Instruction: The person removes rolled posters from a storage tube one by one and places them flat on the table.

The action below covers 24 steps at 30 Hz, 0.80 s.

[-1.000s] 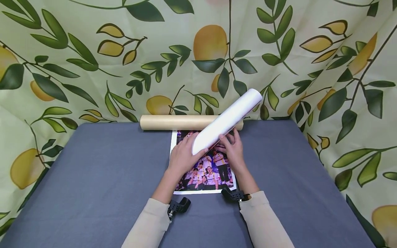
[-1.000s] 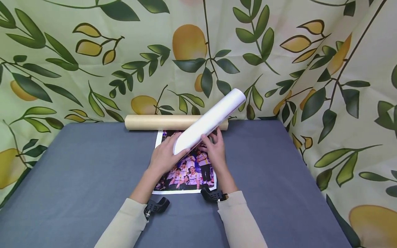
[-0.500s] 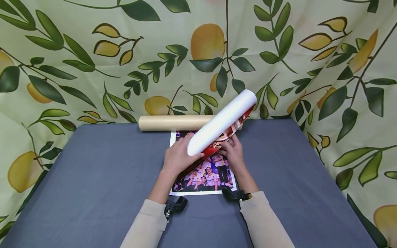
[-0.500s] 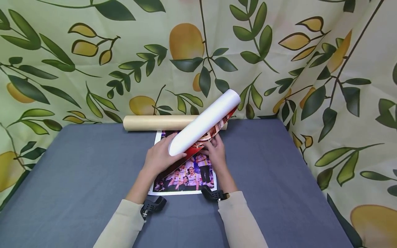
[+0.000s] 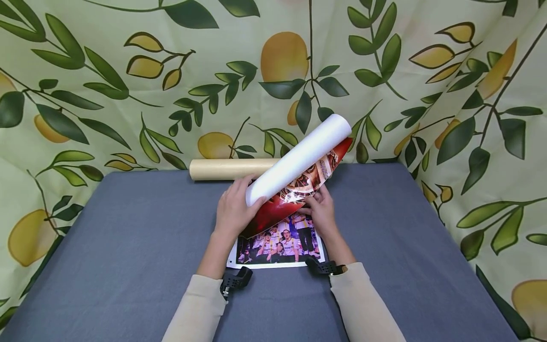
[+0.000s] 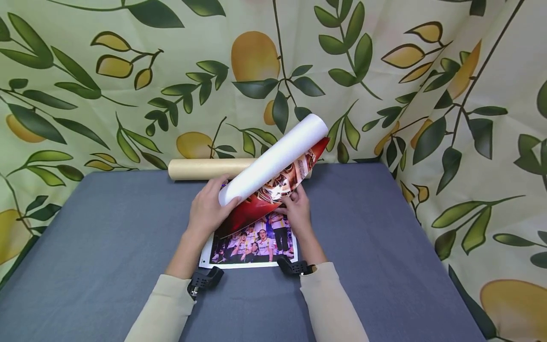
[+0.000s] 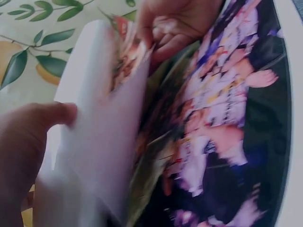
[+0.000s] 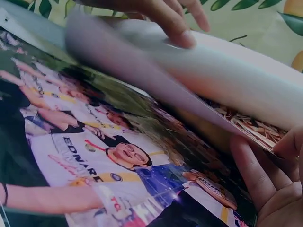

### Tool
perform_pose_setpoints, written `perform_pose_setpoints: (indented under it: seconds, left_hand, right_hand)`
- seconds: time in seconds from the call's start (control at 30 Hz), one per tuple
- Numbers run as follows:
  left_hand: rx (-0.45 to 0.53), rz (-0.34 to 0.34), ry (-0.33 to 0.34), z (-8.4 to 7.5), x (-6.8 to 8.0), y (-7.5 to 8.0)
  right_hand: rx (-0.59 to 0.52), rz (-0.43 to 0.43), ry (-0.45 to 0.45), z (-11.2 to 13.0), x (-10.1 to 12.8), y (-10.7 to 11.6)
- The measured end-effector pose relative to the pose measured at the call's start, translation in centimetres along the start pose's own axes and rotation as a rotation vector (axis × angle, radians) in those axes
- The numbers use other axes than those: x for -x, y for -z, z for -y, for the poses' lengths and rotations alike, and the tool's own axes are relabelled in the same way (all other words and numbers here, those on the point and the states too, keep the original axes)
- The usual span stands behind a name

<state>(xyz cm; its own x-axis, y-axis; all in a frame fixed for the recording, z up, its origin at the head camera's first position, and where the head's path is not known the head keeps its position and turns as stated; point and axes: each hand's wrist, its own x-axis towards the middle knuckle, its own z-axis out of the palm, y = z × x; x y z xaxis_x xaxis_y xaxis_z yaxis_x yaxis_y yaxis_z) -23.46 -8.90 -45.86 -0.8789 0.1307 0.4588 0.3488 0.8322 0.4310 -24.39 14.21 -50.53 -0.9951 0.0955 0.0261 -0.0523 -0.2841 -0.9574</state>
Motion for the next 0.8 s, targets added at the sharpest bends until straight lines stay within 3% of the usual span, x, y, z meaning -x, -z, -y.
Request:
perform_pose_setpoints:
  seconds: [0.17,0.27,0.33,0.8]
  left_hand:
    - [0.021,-0.082,-0.118,0.41,-0.17,0.16]
    - [0.013,-0.069,-0.210,0.39,-0.19,-0.05]
    - [-0.005,-0.044,-0.226,0.29,-0.11,-0.24]
    - [-0.074,0.043,-0.060,1.04,0.16,-0.59]
  right_hand:
    - [-0.003,0.006,-0.006,0.14,0.08,0.05]
    - [0.009,0.013,-0.012,0.12,0.11,0.10]
    - [0.016,0.017,-0.012,0.10,0.16,0.11]
    - [-0.028,0.023,-0.009,0.02,0.27,0.21]
